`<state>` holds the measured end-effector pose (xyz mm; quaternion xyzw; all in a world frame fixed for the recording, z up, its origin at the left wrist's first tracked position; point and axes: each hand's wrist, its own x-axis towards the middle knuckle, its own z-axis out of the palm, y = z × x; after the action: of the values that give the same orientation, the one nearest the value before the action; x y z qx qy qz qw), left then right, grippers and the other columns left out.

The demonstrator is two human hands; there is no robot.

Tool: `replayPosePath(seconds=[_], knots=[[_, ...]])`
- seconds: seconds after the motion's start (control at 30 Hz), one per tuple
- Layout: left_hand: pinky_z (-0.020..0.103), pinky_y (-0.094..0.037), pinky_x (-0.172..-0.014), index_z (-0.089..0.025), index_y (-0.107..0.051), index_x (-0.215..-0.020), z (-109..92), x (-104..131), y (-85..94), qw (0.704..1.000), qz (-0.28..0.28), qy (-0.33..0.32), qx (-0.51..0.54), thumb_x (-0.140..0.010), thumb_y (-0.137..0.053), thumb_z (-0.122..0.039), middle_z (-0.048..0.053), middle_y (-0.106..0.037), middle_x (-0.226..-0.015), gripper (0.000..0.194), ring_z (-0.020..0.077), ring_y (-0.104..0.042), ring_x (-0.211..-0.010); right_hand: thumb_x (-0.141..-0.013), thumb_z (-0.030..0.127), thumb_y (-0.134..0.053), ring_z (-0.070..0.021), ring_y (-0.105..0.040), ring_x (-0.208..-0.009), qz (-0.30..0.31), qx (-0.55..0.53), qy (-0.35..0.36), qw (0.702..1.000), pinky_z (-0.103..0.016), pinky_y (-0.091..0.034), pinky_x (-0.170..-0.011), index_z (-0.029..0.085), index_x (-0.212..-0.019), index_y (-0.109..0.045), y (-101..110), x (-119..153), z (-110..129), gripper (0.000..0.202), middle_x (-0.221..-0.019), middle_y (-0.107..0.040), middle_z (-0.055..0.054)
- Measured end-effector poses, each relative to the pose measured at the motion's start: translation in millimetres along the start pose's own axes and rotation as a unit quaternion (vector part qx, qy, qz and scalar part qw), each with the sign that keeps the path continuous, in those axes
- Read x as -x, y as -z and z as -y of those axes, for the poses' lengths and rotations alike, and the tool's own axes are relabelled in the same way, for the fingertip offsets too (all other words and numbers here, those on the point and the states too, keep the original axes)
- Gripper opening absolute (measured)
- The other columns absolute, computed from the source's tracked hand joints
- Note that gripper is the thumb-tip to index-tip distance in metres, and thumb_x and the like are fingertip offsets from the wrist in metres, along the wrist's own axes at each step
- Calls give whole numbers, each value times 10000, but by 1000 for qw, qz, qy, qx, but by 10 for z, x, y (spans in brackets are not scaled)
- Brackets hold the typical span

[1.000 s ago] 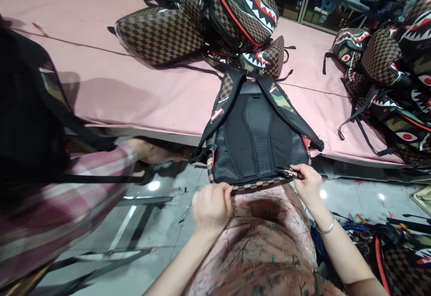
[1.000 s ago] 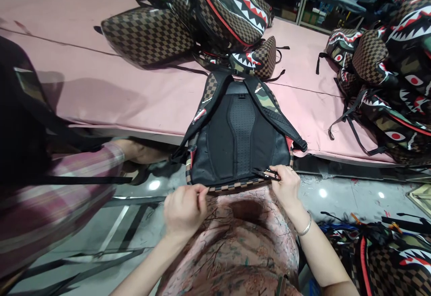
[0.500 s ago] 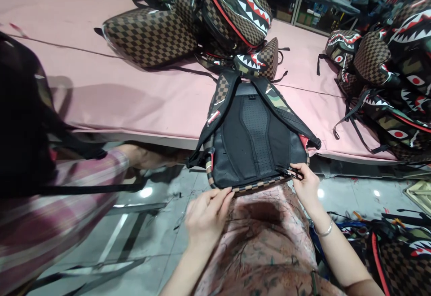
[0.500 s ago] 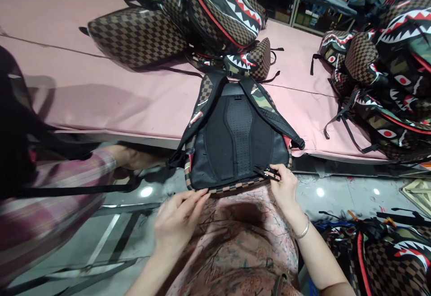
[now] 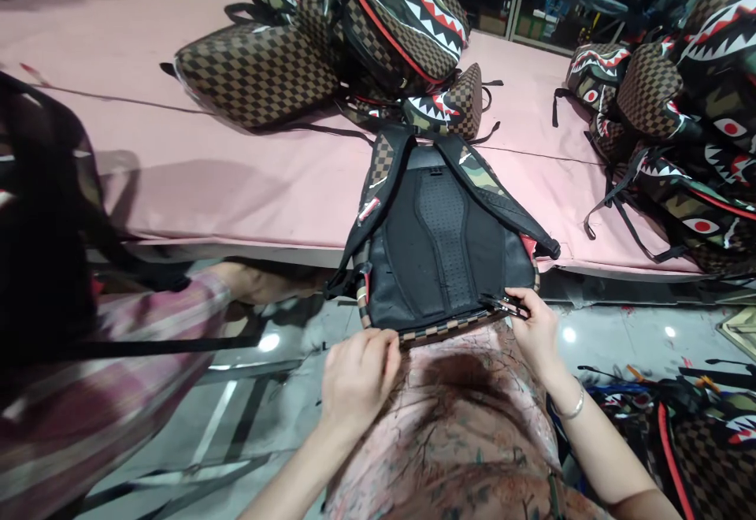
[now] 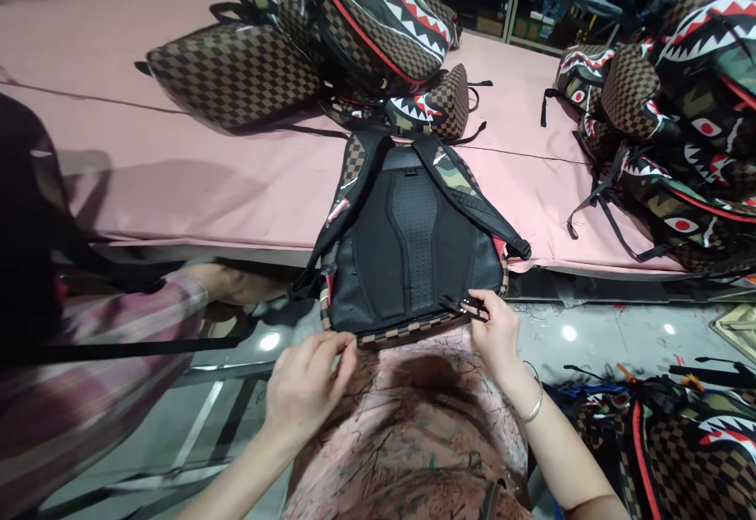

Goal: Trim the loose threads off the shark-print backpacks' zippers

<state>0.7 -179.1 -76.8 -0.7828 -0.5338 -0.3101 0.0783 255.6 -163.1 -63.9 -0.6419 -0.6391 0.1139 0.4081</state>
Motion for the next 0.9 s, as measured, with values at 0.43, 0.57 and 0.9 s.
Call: replayPosePath(seconds=[0.43,0.57,0.9], knots=[[279,-442,-642,-187,-613,-744,-21,147,-99,895,9,375,242,-753,-508,-373,12,-594,-685,214,154,-536,-641,-880,296,-494,-158,-574,-779,298,28,86,950,-238,-366,-640,211,-932,-566,-203,312,579,123,-850,-630,-15],[267,-432,-608,-182,-614,-727,-44,126,-89,887,0,391,247,-743,-517,-376,11,-582,-677,218,150,-525,-628,-892,283,-476,-152,-558,-766,318,91,92,939,-243,-330,-613,213,-859,-549,-299,276,677,107,-843,-611,-5],[270,-443,-636,-178,-611,-734,-104,104,-70,887,-13,392,245,-754,-509,-351,14,-584,-699,201,155,-536,-658,-890,306,-476,-159,-562,-795,364,143,85,916,-252,-317,-601,216,-891,-545,-313,125,892,113,-848,-615,-8]])
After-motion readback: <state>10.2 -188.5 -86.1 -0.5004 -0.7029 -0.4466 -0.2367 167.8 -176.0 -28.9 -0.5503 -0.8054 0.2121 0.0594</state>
